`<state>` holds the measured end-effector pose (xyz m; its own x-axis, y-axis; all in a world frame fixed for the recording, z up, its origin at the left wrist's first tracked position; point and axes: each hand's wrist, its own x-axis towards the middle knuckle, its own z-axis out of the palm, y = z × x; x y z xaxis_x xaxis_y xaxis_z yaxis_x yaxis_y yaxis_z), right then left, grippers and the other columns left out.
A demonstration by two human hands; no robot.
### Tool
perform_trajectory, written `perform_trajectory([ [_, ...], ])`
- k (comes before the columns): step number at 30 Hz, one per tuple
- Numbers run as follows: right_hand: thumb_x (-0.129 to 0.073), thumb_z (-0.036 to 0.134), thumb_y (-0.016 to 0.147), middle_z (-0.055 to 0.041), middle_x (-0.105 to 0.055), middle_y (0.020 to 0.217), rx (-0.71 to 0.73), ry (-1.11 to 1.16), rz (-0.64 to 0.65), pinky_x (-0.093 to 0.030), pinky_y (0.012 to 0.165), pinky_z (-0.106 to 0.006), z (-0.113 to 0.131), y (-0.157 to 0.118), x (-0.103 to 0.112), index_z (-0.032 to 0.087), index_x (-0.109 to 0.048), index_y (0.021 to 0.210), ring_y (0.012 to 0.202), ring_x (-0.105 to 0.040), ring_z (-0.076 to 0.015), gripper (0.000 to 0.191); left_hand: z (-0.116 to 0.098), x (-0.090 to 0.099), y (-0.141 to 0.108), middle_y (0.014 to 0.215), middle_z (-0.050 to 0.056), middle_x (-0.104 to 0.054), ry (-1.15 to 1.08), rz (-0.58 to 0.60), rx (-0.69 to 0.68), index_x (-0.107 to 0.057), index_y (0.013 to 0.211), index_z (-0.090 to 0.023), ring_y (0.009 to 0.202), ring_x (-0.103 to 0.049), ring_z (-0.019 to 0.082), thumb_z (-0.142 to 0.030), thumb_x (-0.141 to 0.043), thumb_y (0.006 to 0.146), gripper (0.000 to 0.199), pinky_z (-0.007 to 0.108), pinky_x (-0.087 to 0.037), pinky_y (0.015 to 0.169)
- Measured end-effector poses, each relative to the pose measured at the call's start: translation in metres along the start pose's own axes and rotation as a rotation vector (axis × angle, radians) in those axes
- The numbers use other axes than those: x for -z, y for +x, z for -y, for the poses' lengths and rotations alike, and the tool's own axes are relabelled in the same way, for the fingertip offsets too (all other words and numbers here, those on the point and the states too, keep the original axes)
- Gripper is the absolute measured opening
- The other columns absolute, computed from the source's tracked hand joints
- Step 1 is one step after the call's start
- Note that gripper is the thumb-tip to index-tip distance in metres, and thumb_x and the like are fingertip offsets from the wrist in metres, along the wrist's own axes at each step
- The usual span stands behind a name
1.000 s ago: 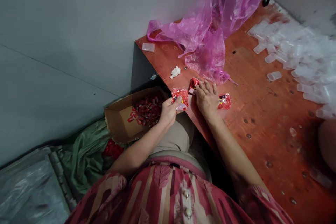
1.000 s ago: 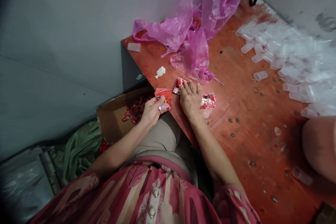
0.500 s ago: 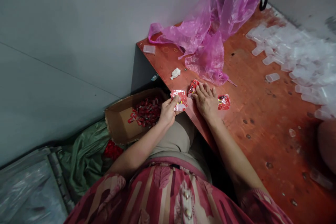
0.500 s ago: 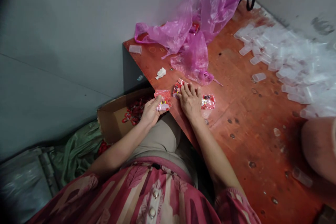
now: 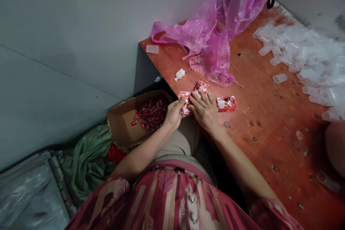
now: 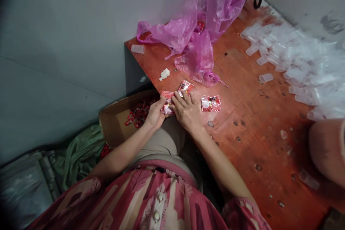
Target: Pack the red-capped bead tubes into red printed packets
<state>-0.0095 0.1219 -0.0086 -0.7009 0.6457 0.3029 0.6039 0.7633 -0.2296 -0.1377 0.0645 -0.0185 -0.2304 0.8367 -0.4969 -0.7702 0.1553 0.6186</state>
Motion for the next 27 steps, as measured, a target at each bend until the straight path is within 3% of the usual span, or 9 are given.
perform_trajectory([
  [4, -0.04, 0.036, 0.093, -0.0106, -0.052, 0.134, -0.107, -0.016, 0.011, -0.031, 0.107, -0.046, -0.018, 0.007, -0.001, 0.017, -0.051, 0.129, 0.129, -0.043, -0.0233, 0.042, 0.004, 0.001, 0.001, 0.071, 0.002, -0.065, 0.044, -0.011, -0.007, -0.064, 0.078, -0.013, 0.057, -0.059, 0.01, -0.041, -0.08, 0.055, 0.04, 0.024, -0.049, 0.056],
  [7, -0.039, 0.034, 0.093, -0.0145, -0.05, 0.135, -0.239, -0.105, -0.003, -0.03, 0.106, -0.052, -0.039, 0.017, -0.007, 0.014, -0.051, 0.128, 0.129, -0.043, -0.0277, 0.042, 0.004, 0.002, 0.002, 0.069, 0.002, -0.065, 0.047, -0.051, -0.018, -0.063, 0.075, -0.013, 0.057, -0.059, 0.011, -0.039, -0.08, 0.054, 0.038, 0.027, -0.051, 0.057],
  [11, -0.041, 0.031, 0.092, -0.0124, -0.054, 0.132, -0.236, -0.177, 0.01, -0.027, 0.107, -0.055, -0.049, 0.022, -0.02, 0.015, -0.058, 0.12, 0.128, -0.044, -0.0294, 0.036, 0.004, 0.002, 0.003, 0.07, 0.003, -0.066, 0.043, -0.074, -0.011, -0.063, 0.075, -0.013, 0.057, -0.06, 0.012, -0.038, -0.081, 0.053, 0.038, 0.029, -0.052, 0.058],
  [16, -0.041, 0.029, 0.092, -0.0097, -0.058, 0.128, -0.192, -0.19, -0.058, -0.025, 0.108, -0.053, -0.046, 0.019, -0.025, 0.018, -0.064, 0.111, 0.127, -0.045, -0.0267, 0.032, 0.003, 0.002, 0.002, 0.069, 0.002, -0.065, 0.038, -0.084, -0.027, -0.063, 0.076, -0.014, 0.056, -0.059, 0.01, -0.038, -0.081, 0.052, 0.039, 0.028, -0.053, 0.059],
  [21, -0.042, 0.028, 0.092, -0.0075, -0.063, 0.121, -0.148, -0.109, -0.135, -0.029, 0.108, -0.049, -0.035, 0.014, -0.012, 0.02, -0.067, 0.105, 0.125, -0.048, -0.0229, 0.029, 0.001, 0.0, 0.0, 0.068, 0.002, -0.064, 0.047, -0.076, -0.023, -0.062, 0.075, -0.012, 0.057, -0.058, 0.01, -0.045, -0.079, 0.055, 0.043, 0.027, -0.053, 0.057],
  [27, -0.045, 0.033, 0.091, -0.0058, -0.061, 0.124, 0.036, -0.024, -0.024, -0.031, 0.108, -0.046, -0.003, 0.003, 0.005, 0.02, -0.064, 0.112, 0.125, -0.048, -0.0228, 0.03, 0.004, -0.004, -0.001, 0.073, 0.002, -0.064, 0.005, -0.004, -0.013, -0.064, 0.083, -0.013, 0.06, -0.059, 0.01, -0.048, -0.076, 0.058, 0.045, 0.023, -0.05, 0.057],
])
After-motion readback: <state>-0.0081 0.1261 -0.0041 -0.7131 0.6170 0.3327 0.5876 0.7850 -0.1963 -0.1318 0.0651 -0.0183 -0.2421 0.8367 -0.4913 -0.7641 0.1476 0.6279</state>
